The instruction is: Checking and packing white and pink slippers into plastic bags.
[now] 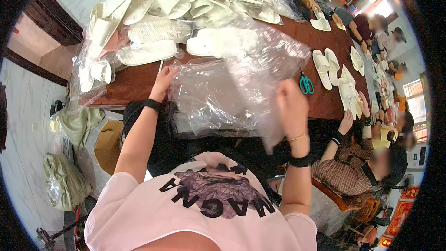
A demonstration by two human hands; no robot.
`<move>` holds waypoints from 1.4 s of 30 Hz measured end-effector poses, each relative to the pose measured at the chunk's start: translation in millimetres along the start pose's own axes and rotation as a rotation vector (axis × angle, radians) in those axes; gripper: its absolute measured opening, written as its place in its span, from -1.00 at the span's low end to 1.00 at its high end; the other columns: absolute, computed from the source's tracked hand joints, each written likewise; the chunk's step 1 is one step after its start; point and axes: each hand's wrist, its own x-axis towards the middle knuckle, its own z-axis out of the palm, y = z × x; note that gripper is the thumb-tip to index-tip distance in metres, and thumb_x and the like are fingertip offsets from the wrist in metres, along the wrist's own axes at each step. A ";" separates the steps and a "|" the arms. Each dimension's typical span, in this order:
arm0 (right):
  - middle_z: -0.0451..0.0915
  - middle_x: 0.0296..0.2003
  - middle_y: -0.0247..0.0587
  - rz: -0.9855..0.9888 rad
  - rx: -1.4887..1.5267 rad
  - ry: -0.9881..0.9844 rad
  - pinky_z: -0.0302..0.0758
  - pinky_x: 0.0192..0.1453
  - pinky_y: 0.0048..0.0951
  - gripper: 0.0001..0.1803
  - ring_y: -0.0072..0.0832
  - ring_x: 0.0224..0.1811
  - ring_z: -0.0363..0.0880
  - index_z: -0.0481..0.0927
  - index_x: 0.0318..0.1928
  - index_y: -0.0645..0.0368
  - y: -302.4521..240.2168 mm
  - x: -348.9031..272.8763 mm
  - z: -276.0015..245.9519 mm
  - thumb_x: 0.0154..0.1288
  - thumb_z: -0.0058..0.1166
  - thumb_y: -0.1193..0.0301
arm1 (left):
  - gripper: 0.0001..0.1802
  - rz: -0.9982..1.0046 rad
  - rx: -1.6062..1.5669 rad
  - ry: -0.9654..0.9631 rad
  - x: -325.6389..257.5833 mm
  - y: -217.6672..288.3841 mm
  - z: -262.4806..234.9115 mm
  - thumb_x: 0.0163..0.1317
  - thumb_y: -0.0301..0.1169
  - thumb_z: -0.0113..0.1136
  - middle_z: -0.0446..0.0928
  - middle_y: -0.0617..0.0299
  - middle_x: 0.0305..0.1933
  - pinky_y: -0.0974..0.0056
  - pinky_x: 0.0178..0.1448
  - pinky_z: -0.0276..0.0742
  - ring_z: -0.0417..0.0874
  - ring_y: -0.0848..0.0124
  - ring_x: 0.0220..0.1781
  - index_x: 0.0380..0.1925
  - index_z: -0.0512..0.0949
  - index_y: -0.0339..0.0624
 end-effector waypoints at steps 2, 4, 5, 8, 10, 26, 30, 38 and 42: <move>0.50 -0.31 -0.07 -0.168 -0.247 -0.015 0.51 -0.21 -0.22 -0.84 -0.06 -0.28 0.54 0.45 -0.22 0.18 -4.6 -19.3 44.0 0.22 0.04 0.40 | -0.57 0.117 0.270 0.119 12.2 -20.5 1.9 0.23 -0.09 0.24 0.57 0.11 -0.42 0.18 -0.25 0.42 0.53 0.28 -0.39 -0.29 0.53 -0.33; 0.47 -0.21 -0.09 -0.129 -0.327 -0.239 0.55 -0.20 -0.12 -0.80 -0.10 -0.20 0.55 0.44 -0.17 0.14 -16.0 -30.2 87.4 0.20 0.04 0.40 | -0.56 0.047 0.271 0.164 31.9 -55.1 -3.6 0.25 -0.10 0.21 0.57 0.04 -0.47 0.19 -0.25 0.41 0.52 0.25 -0.41 -0.42 0.53 -0.35; 0.46 -0.19 -0.09 -0.181 -0.314 -0.262 0.56 -0.19 -0.11 -0.79 -0.10 -0.18 0.55 0.43 -0.16 0.15 -5.0 -34.0 111.2 0.20 0.05 0.40 | -0.57 0.041 0.239 0.148 34.8 -56.5 1.2 0.26 -0.10 0.20 0.57 0.06 -0.47 0.18 -0.25 0.40 0.53 0.26 -0.40 -0.43 0.53 -0.35; 0.44 -0.18 -0.09 -0.239 -0.286 -0.302 0.57 -0.18 -0.11 -0.78 -0.10 -0.16 0.54 0.42 -0.17 0.15 15.9 -28.5 165.5 0.20 0.05 0.39 | -0.58 0.029 0.083 0.103 32.2 -48.1 3.6 0.27 -0.11 0.20 0.58 0.07 -0.41 0.18 -0.20 0.42 0.56 0.29 -0.33 -0.37 0.53 -0.34; 0.45 -0.20 -0.10 -0.242 -0.270 -0.323 0.57 -0.19 -0.11 -0.79 -0.08 -0.16 0.54 0.42 -0.18 0.15 19.9 -23.3 183.0 0.20 0.05 0.39 | -0.59 0.020 -0.041 0.074 23.5 -33.8 5.7 0.28 -0.12 0.21 0.58 0.06 -0.34 0.19 -0.15 0.44 0.57 0.30 -0.27 -0.30 0.54 -0.34; 0.24 0.33 -0.14 -0.446 -0.265 -0.216 0.23 0.30 0.07 -0.51 -0.11 0.37 0.18 0.36 0.27 -0.10 10.4 5.1 226.8 0.37 0.00 0.17 | -0.62 -0.379 -0.407 -0.120 -197.0 -17.8 19.6 0.39 -0.14 0.07 0.51 0.14 -0.18 0.21 -0.07 0.61 0.62 0.32 -0.14 -0.14 0.41 -0.31; 0.12 0.42 -0.19 -0.374 -0.285 -0.323 0.09 0.39 0.13 -0.40 -0.13 0.46 0.06 0.25 0.39 -0.27 25.4 -2.7 241.5 0.36 0.00 0.09 | -0.75 -0.404 -0.550 -0.055 -207.8 -36.1 2.1 0.46 -0.29 -0.04 0.54 0.14 -0.20 0.17 0.05 0.60 0.63 0.30 -0.09 -0.20 0.45 -0.28; 0.15 0.41 -0.15 -0.269 -0.332 -0.376 0.11 0.38 0.09 -0.39 -0.14 0.44 0.10 0.26 0.38 -0.24 6.0 2.4 231.1 0.36 -0.03 0.03 | -0.58 -0.206 -0.208 0.199 -200.6 -18.3 -3.7 0.43 -0.19 0.01 0.46 0.13 0.06 0.14 0.15 0.44 0.50 0.35 0.10 0.14 0.30 -0.22; 0.22 0.34 -0.03 -0.196 -0.298 -0.470 0.22 0.30 0.12 -0.39 -0.16 0.37 0.19 0.30 0.35 -0.15 -22.2 -5.5 227.2 0.33 -0.01 0.01 | -0.41 -0.315 -0.214 0.048 -183.2 -2.5 0.4 0.31 -0.28 0.18 0.42 0.10 0.12 0.28 -0.13 0.51 0.56 0.36 -0.13 0.26 0.21 -0.16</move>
